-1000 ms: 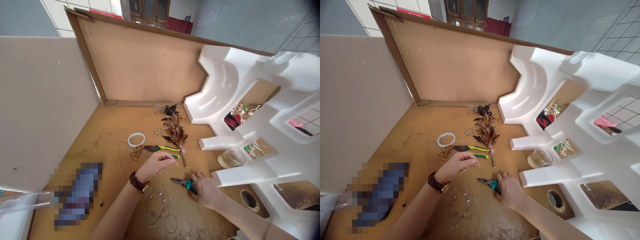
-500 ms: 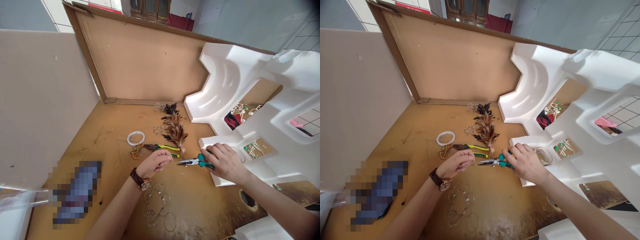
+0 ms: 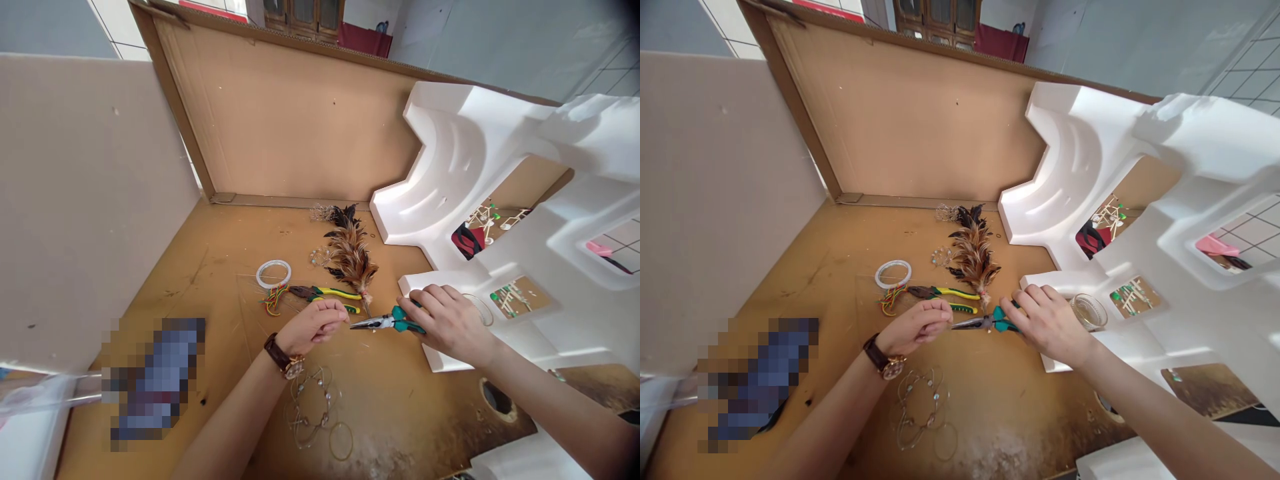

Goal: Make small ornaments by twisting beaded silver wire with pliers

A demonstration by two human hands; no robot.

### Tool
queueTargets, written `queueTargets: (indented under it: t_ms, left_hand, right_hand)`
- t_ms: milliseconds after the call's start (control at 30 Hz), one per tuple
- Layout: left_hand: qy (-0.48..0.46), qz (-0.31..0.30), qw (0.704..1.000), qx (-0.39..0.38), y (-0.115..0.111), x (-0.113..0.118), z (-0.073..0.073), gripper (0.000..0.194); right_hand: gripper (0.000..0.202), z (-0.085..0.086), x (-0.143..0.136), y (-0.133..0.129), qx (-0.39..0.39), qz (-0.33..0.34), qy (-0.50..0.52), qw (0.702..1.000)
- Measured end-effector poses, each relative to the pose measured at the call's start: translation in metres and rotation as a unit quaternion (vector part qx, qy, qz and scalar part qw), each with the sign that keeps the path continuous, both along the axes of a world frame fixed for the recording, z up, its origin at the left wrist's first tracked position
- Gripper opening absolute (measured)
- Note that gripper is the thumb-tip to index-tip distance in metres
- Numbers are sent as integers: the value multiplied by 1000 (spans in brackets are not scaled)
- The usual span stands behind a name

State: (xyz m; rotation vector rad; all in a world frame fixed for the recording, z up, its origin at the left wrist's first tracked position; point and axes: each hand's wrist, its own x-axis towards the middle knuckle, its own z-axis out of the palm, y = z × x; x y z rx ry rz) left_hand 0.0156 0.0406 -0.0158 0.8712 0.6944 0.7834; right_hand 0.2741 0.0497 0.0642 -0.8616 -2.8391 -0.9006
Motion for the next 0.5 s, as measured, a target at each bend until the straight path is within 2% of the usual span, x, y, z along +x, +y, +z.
queueTargets:
  t_ms: [500]
  left_hand:
    - [-1,-9,1000,-4,0,-1,0,16]
  right_hand:
    - [24,3,-2,-2,-7,6,-3,1000]
